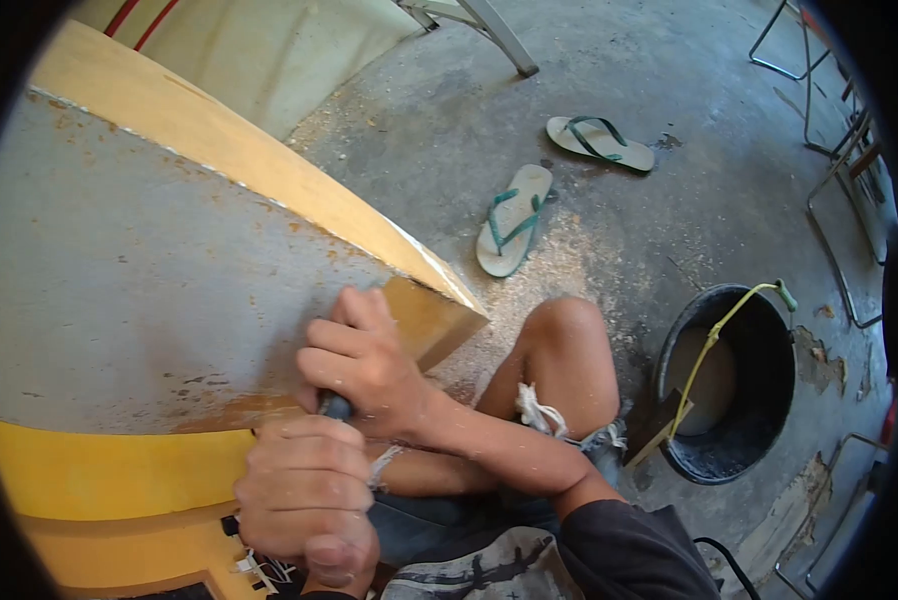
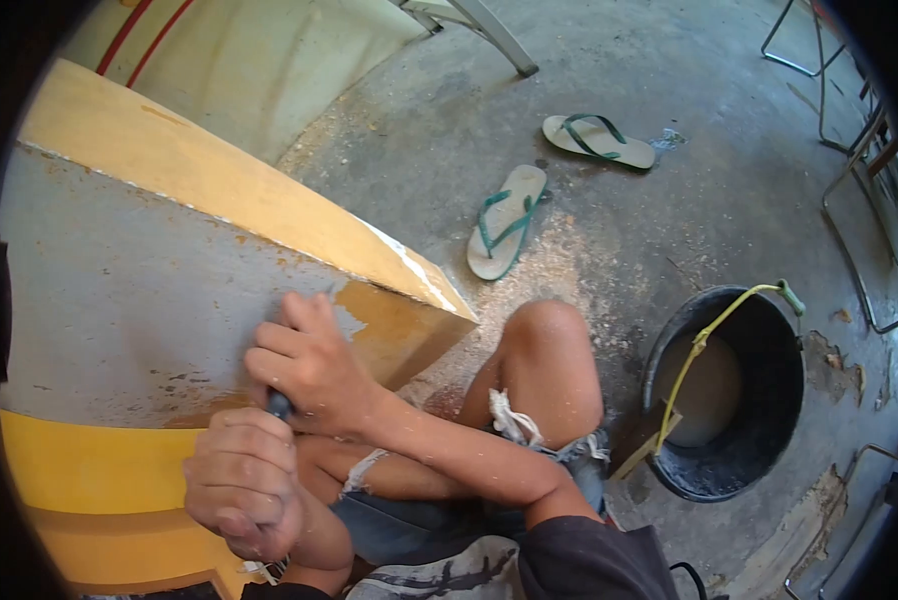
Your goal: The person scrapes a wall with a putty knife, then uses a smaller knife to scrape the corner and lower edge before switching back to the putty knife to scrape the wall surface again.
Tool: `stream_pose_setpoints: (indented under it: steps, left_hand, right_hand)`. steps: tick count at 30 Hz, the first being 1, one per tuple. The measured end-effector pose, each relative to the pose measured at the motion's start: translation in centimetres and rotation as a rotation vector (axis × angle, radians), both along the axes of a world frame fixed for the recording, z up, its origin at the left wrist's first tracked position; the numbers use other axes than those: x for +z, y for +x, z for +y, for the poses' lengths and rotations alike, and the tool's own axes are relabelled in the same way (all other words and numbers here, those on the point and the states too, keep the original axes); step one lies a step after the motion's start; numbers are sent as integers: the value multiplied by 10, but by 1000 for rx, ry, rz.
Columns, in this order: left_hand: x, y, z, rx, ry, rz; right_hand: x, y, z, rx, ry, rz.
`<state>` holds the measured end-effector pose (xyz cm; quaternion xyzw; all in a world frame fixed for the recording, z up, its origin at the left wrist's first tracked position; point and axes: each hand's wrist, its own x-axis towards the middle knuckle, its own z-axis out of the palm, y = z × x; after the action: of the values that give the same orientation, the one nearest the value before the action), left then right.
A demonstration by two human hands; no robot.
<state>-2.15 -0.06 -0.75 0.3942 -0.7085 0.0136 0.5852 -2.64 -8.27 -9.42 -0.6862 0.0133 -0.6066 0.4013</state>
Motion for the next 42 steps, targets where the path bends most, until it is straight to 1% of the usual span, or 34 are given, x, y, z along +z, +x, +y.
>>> stream_pose_setpoints:
  steps: [2, 3, 4, 6, 8, 9, 10, 12, 13, 14, 16, 18, 20, 21, 23, 26, 28, 29, 30, 32, 33, 34, 36, 37, 38, 40, 41, 42]
  left_hand:
    - [-5, 0, -3, 131, 11, 112]
    - [1, 10, -4, 56, 86, 115]
    - [2, 8, -2, 62, 87, 112]
    - [3, 1, -2, 17, 31, 8]
    - [-1, 3, -2, 58, 42, 56]
    - [-2, 3, -2, 96, 53, 104]
    - [0, 3, -1, 97, 54, 98]
    - [2, 0, -2, 66, 34, 32]
    - [4, -3, -2, 19, 13, -12]
    - [1, -1, -3, 20, 14, -12]
    - [-2, 7, -4, 76, 68, 119]
    - [1, 8, -4, 43, 90, 105]
    - [5, -1, 0, -3, 60, -45]
    - [2, -4, 1, 74, 38, 9]
    - [3, -2, 2, 84, 55, -8]
    - [2, 0, -1, 81, 75, -43]
    - [1, -1, 1, 93, 50, 45]
    - [-1, 1, 1, 148, 69, 102]
    - [0, 0, 1, 153, 69, 100]
    - [3, -4, -1, 128, 63, 20]
    - [4, -1, -1, 15, 22, -42]
    - [1, 0, -2, 13, 23, -39]
    - [-7, 4, -3, 133, 40, 127]
    - [-4, 12, -4, 58, 88, 130]
    - [-3, 9, -1, 60, 93, 131]
    - [-1, 2, 0, 24, 47, -21]
    - [1, 4, -2, -59, 21, -72]
    - [0, 4, -2, -59, 27, -71]
  right_hand:
    - [-3, -2, 2, 13, 12, -14]
    - [-4, -2, 0, -20, 24, -3]
    - [-3, 1, 1, -49, 40, -3]
    - [2, -1, 2, -28, 35, -33]
    - [1, -2, 0, -6, 23, -61]
    - [-3, 0, -1, -24, 24, -25]
    - [-5, 1, -2, -43, 24, 10]
    - [-3, 1, 2, -40, 1, -8]
    - [-2, 0, 3, -30, -20, -16]
    - [-4, 0, 1, -29, -20, -15]
    - [-8, 3, -2, -41, 24, -9]
    - [-7, 1, 1, -50, 21, 24]
    - [-3, -1, 3, -11, -14, -23]
    - [-5, 0, 2, -6, -13, -22]
    - [-8, 2, -1, -40, 22, -1]
    - [0, -2, 4, -5, -10, -48]
    - [-3, 0, 4, 1, 0, -43]
    - [-6, 0, 2, -3, 13, -11]
    - [-7, 1, 2, -6, 28, 23]
    - [-5, 1, 3, -26, 22, 9]
    - [-3, 0, 3, -17, -7, 0]
    - [-2, -1, 4, -6, -31, -8]
    - [-8, 0, 0, -23, 4, 21]
    - [-9, 1, -1, -43, 29, 46]
    - [-9, 0, 2, -41, 34, 47]
    - [-3, -4, 2, -4, 7, -8]
    - [-3, -3, 4, 25, -13, -11]
    - [-6, -2, 3, 25, -7, -10]
